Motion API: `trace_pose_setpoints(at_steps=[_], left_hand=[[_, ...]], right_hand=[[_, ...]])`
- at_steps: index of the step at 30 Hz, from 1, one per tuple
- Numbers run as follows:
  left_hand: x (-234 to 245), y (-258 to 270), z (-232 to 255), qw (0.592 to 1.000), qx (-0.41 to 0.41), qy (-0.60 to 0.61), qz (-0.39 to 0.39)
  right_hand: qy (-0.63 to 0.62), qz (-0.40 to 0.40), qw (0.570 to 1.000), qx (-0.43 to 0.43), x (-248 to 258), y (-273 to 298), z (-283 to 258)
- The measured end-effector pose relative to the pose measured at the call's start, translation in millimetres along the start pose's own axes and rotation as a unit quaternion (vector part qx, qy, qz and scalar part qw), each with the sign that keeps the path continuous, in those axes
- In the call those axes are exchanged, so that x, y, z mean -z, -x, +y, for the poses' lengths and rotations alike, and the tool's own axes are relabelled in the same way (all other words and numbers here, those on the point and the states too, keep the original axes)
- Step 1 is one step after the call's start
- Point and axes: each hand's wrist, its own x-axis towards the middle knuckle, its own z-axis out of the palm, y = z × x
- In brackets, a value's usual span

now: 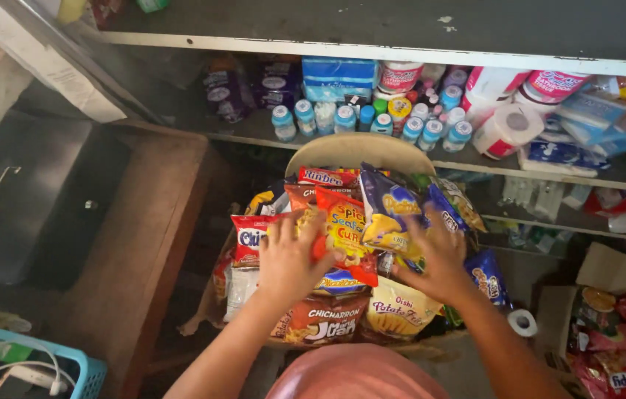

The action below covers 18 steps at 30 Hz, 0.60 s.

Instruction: Transferring snacks and toiletries from a box to store shelves.

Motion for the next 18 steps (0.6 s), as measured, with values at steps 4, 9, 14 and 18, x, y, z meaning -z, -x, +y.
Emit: trace_pose_setpoints(at_steps=[4, 9, 14, 18], left_hand=[[-14, 10, 11, 0.999, -0.031, 0.004, -0.015], [-15, 17, 16, 0.992, 0.028, 0.012, -0.126], [-12, 20, 16, 0.992, 0.049, 0.071, -0.094], [-4, 13, 20, 0.993, 0.048, 0.082, -0.064]], right_hand=[[-0.065, -0.067, 0.996, 0.000, 1, 1, -9], [-0.008, -0.004, 1.000, -0.026, -1, 18, -5], [-0.061, 0.094, 0.993, 0.038, -7, 22, 5], [-0.092, 0.112, 0.989, 0.041, -3, 7, 9]])
